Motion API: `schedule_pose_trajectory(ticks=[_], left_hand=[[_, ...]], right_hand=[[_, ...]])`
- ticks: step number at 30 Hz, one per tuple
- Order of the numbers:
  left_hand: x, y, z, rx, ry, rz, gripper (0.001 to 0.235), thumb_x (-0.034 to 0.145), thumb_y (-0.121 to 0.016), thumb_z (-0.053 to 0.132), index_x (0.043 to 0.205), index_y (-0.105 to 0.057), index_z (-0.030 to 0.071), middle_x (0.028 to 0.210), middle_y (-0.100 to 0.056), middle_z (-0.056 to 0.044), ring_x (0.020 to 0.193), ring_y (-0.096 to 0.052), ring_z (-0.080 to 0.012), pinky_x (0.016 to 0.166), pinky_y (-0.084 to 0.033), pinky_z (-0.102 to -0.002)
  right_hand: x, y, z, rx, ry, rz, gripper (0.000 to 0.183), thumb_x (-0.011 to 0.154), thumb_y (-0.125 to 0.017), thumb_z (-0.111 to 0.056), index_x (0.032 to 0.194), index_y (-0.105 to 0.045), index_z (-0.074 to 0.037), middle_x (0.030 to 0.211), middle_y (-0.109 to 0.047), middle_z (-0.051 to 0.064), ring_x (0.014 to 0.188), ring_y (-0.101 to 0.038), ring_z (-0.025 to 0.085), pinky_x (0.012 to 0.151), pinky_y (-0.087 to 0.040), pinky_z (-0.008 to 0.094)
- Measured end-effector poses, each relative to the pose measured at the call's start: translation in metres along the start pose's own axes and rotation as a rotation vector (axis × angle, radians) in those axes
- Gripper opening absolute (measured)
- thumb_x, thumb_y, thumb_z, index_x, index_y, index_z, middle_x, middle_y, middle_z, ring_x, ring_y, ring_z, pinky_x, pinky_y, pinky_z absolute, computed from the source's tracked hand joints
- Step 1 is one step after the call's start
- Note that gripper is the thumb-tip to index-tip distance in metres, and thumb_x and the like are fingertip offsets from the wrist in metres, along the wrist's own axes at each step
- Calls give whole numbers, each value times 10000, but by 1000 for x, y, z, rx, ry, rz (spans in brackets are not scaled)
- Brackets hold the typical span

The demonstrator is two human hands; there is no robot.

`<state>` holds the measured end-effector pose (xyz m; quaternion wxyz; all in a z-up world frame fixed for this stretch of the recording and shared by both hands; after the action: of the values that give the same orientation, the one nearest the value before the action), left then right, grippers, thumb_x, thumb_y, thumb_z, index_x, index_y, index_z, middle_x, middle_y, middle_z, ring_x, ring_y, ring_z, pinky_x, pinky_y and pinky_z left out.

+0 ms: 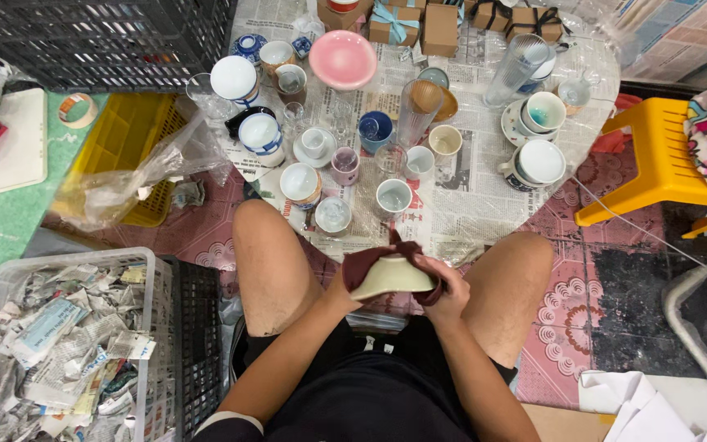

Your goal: The person wipes various ceramic items, including cups, bowls, and a pitcher, using a maroon cloth. They handle each item one at a time, wiping the exterior and interior surfaces before placing them back on the table.

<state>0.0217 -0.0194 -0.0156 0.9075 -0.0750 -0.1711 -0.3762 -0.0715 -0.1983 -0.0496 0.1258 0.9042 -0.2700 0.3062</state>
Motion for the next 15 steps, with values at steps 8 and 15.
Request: schedule_pose_trajectory(ticks=[8,15], left_hand=[[-11,10,-34,118,89,258,375,920,-753,153,1243,-662,-14,1133,-769,-139,1033,-740,-208,908,-587,-349],[-20,8,-49,108,112,337,410,918,-731,153,1273,-625,-22,1151,-743,-152,1068,-708,-216,923,-562,-337]], right_hand=[[8,-15,5,-108,-545,-355,367,799,-745,-94,1146,-690,11,980,-771,203,918,-711,297,840,-566,384],[16,-22,-4,-397,-645,-491,339,886,-675,-193,1177,-697,-22,1043,-770,211,954,-736,309,859,-557,374]])
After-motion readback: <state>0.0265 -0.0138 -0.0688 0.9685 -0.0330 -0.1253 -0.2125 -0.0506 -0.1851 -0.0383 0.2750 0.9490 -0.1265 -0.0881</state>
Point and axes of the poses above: each hand's wrist, its own x-axis towards the middle knuckle, its own y-axis out of the back of the hand, z = x × y, the point moved 3 cm from there along x, towards the middle knuckle
